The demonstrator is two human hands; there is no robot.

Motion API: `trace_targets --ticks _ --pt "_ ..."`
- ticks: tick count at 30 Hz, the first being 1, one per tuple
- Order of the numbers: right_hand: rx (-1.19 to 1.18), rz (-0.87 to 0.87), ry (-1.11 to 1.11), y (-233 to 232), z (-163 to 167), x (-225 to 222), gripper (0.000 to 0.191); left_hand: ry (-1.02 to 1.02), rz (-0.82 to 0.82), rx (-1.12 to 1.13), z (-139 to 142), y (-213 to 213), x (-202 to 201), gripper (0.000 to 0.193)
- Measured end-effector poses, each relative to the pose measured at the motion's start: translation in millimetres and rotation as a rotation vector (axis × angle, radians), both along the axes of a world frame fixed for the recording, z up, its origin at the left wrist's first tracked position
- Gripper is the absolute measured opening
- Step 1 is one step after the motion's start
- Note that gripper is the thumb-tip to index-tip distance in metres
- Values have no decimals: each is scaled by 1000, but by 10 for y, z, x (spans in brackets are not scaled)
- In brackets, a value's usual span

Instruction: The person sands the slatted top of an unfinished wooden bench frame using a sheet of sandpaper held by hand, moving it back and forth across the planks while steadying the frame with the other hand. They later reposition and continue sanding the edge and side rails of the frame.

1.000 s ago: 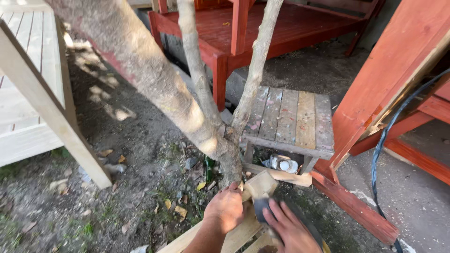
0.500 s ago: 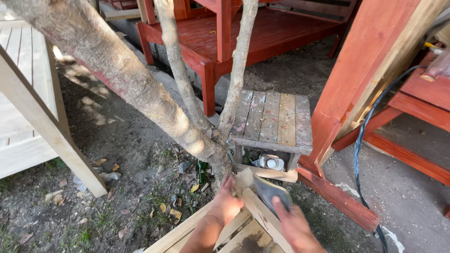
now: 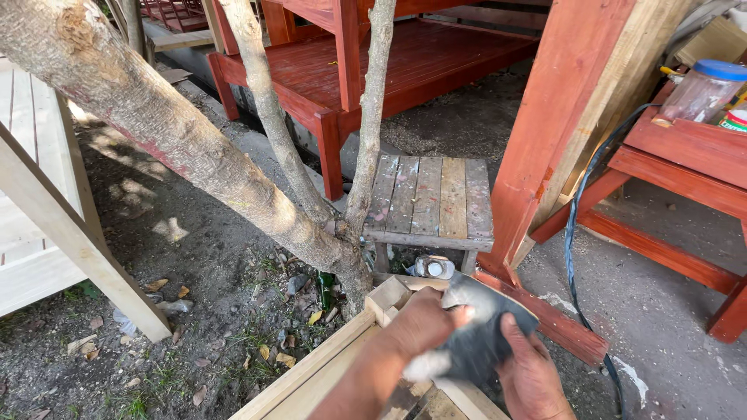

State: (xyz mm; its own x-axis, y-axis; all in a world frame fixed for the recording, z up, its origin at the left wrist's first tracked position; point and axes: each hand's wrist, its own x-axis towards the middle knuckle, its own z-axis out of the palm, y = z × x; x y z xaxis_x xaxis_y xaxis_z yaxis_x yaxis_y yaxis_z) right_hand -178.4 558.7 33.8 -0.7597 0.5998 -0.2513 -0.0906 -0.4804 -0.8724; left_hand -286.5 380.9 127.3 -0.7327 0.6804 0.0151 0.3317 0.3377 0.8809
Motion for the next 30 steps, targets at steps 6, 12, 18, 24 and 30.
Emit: trace_targets --ticks 6,12,18,24,30 --pt "905 -324 -343 575 -1284 442 44 908 -254 -309 -922 2 327 43" --pt "1124 -297 -373 453 -1739 589 38 733 -202 -98 -1678 241 778 61" --pt "1219 47 -960 606 -1436 689 51 579 -117 -433 -1230 -7 290 59" --pt "1010 -151 -702 321 -1133 887 48 549 85 -550 -1174 42 287 50" --pt "937 -454 -304 194 -1027 988 41 964 -113 -146 -1989 674 1376 48"
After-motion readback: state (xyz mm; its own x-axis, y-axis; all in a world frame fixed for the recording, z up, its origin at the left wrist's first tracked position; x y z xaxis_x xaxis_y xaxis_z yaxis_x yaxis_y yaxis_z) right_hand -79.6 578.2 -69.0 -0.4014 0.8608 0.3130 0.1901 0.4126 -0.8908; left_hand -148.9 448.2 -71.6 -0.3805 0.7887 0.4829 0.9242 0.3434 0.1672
